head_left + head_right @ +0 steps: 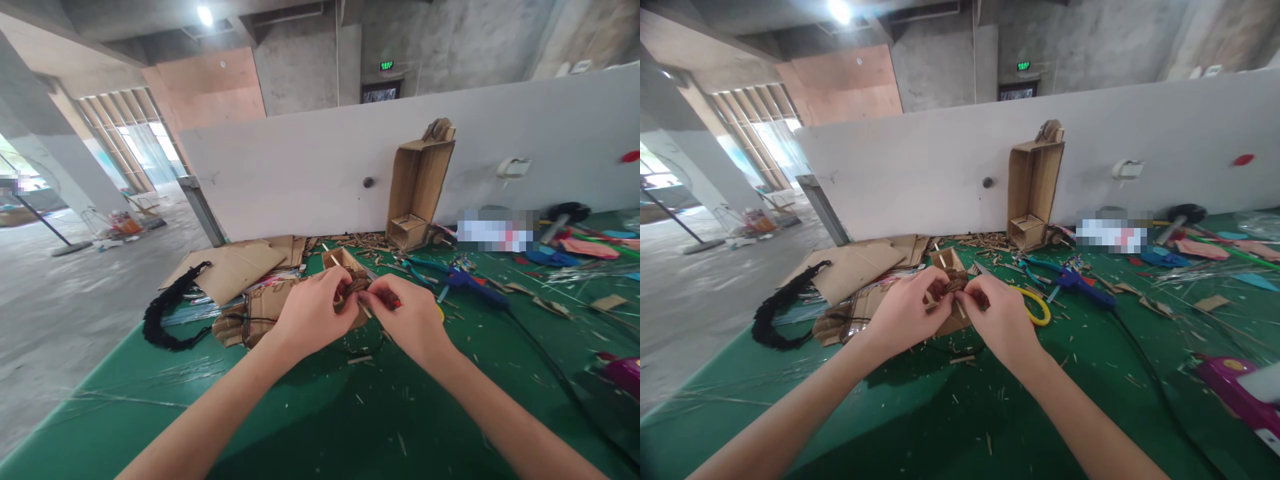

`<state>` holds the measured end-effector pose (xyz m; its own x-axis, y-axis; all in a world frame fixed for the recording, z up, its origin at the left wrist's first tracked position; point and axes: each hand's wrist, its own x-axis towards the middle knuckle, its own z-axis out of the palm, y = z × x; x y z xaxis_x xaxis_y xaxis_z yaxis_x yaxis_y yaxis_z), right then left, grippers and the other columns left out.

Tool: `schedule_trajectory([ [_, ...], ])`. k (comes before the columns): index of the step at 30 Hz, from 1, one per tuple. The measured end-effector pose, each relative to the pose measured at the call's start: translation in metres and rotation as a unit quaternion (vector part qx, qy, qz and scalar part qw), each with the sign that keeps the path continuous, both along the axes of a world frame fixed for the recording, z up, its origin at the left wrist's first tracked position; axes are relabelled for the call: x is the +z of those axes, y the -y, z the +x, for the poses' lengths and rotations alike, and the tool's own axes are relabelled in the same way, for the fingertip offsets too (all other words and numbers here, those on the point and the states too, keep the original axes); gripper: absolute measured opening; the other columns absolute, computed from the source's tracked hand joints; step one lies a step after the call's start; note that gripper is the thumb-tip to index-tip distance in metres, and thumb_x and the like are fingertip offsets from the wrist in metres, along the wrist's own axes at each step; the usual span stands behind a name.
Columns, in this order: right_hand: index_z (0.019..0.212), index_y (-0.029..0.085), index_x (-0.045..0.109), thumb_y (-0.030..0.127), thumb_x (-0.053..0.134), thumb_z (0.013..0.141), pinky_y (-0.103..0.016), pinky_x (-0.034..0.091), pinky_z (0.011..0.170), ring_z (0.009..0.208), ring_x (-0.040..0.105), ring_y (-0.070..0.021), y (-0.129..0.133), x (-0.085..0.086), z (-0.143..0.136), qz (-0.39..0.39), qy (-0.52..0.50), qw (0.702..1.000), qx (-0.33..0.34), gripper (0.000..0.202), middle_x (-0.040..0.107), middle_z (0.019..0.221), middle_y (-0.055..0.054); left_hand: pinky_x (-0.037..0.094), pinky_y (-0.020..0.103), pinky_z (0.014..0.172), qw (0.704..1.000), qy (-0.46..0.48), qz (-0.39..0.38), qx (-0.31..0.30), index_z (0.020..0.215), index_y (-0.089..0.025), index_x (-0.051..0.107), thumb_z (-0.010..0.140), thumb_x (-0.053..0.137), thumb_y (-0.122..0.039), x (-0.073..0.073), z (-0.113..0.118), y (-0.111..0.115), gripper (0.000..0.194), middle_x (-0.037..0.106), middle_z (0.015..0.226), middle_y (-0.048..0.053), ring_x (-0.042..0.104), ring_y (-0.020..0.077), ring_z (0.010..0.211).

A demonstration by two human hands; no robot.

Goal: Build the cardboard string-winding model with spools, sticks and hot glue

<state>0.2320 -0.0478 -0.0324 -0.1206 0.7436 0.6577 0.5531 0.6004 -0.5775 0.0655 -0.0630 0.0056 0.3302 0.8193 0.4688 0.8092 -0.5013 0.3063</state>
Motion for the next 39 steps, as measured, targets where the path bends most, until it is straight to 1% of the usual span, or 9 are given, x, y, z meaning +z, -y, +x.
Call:
schedule_trajectory([
  [5, 0.068, 0.022, 0.056, 0.029, 0.06, 0.078, -0.024, 0.041, 0.048, 0.052, 0.052, -0.0113, 0.001, 0.003, -0.002, -0.062, -0.049, 0.997, 0.026, 0.013, 0.059, 0.061, 0.002, 0.046, 0.03, 0.06, 1.0, -0.006, 0.004, 0.005, 0.088, -0.021, 0.053, 0.083, 0.049, -0.027, 0.001, 0.0, 0.0, 0.009, 0.068, 0.081, 0.001, 0.063, 0.0164, 0.071],
  [9, 0.069, 0.021, 0.054, 0.031, 0.059, 0.079, -0.024, 0.044, 0.049, 0.053, 0.053, -0.0116, 0.0, 0.003, -0.001, -0.086, -0.064, 0.994, 0.036, 0.015, 0.058, 0.062, 0.002, 0.047, 0.03, 0.061, 1.0, -0.005, -0.001, 0.012, 0.089, -0.021, 0.053, 0.083, 0.049, -0.027, 0.001, 0.001, 0.0, 0.009, 0.067, 0.08, 0.001, 0.063, 0.0164, 0.071],
  [11, 0.075, 0.021, 0.053, 0.032, 0.059, 0.078, -0.025, 0.046, 0.052, 0.058, 0.055, -0.0129, 0.0, 0.001, -0.001, -0.079, -0.073, 0.994, 0.02, 0.013, 0.058, 0.068, 0.0, 0.047, 0.031, 0.062, 1.0, -0.002, -0.003, 0.014, 0.089, -0.021, 0.053, 0.083, 0.049, -0.026, 0.001, 0.001, 0.0, 0.009, 0.067, 0.079, 0.0, 0.063, 0.0164, 0.071],
  [13, 0.084, 0.021, 0.052, 0.034, 0.061, 0.076, -0.027, 0.049, 0.054, 0.067, 0.057, -0.0155, -0.001, -0.001, -0.001, -0.069, -0.091, 0.993, 0.003, 0.017, 0.059, 0.078, -0.003, 0.047, 0.031, 0.062, 1.0, 0.0, -0.003, 0.017, 0.088, -0.021, 0.052, 0.082, 0.049, -0.026, 0.0, 0.002, 0.0, 0.008, 0.066, 0.079, 0.0, 0.062, 0.0164, 0.071],
  [16, 0.091, 0.021, 0.052, 0.034, 0.062, 0.076, -0.029, 0.052, 0.059, 0.078, 0.06, -0.0188, -0.001, -0.002, -0.002, -0.078, -0.111, 0.991, 0.01, 0.023, 0.061, 0.088, -0.007, 0.046, 0.03, 0.06, 1.0, 0.001, -0.003, 0.027, 0.087, -0.021, 0.051, 0.082, 0.049, -0.026, 0.0, 0.004, 0.001, 0.007, 0.066, 0.077, 0.0, 0.062, 0.0167, 0.07],
  [21, 0.085, 0.022, 0.057, 0.03, 0.058, 0.079, -0.03, 0.053, 0.063, 0.075, 0.062, -0.0169, -0.002, -0.004, -0.005, -0.109, -0.119, 0.985, 0.053, 0.01, 0.064, 0.082, -0.003, 0.046, 0.031, 0.059, 0.998, -0.001, 0.005, 0.055, 0.087, -0.022, 0.05, 0.082, 0.05, -0.028, -0.003, 0.007, 0.002, 0.008, 0.065, 0.077, 0.0, 0.061, 0.0177, 0.071],
  [26, 0.084, 0.022, 0.057, 0.031, 0.06, 0.078, -0.032, 0.053, 0.067, 0.075, 0.063, -0.0173, -0.004, -0.006, -0.005, -0.116, -0.138, 0.982, 0.06, 0.011, 0.064, 0.082, -0.002, 0.045, 0.031, 0.059, 0.997, 0.0, -0.002, 0.073, 0.087, -0.022, 0.049, 0.082, 0.05, -0.03, -0.006, 0.009, 0.001, 0.009, 0.065, 0.078, 0.001, 0.06, 0.0188, 0.071],
  [32, 0.084, 0.022, 0.056, 0.032, 0.06, 0.078, -0.032, 0.052, 0.066, 0.074, 0.062, -0.017, -0.004, -0.007, -0.006, -0.128, -0.148, 0.979, 0.053, 0.013, 0.064, 0.082, -0.002, 0.044, 0.031, 0.058, 0.997, 0.023, -0.012, 0.071, 0.085, -0.022, 0.048, 0.082, 0.049, -0.028, -0.006, 0.011, 0.001, 0.008, 0.065, 0.08, 0.001, 0.06, 0.0186, 0.071],
  [39, 0.086, 0.022, 0.057, 0.033, 0.057, 0.08, -0.032, 0.052, 0.07, 0.077, 0.062, -0.0174, -0.001, -0.005, -0.004, -0.14, -0.17, 0.971, 0.088, 0.013, 0.064, 0.084, -0.003, 0.046, 0.032, 0.062, 0.997, 0.041, -0.02, 0.057, 0.085, -0.022, 0.05, 0.079, 0.05, -0.026, -0.003, 0.009, 0.004, 0.007, 0.063, 0.076, 0.0, 0.059, 0.0186, 0.072],
])
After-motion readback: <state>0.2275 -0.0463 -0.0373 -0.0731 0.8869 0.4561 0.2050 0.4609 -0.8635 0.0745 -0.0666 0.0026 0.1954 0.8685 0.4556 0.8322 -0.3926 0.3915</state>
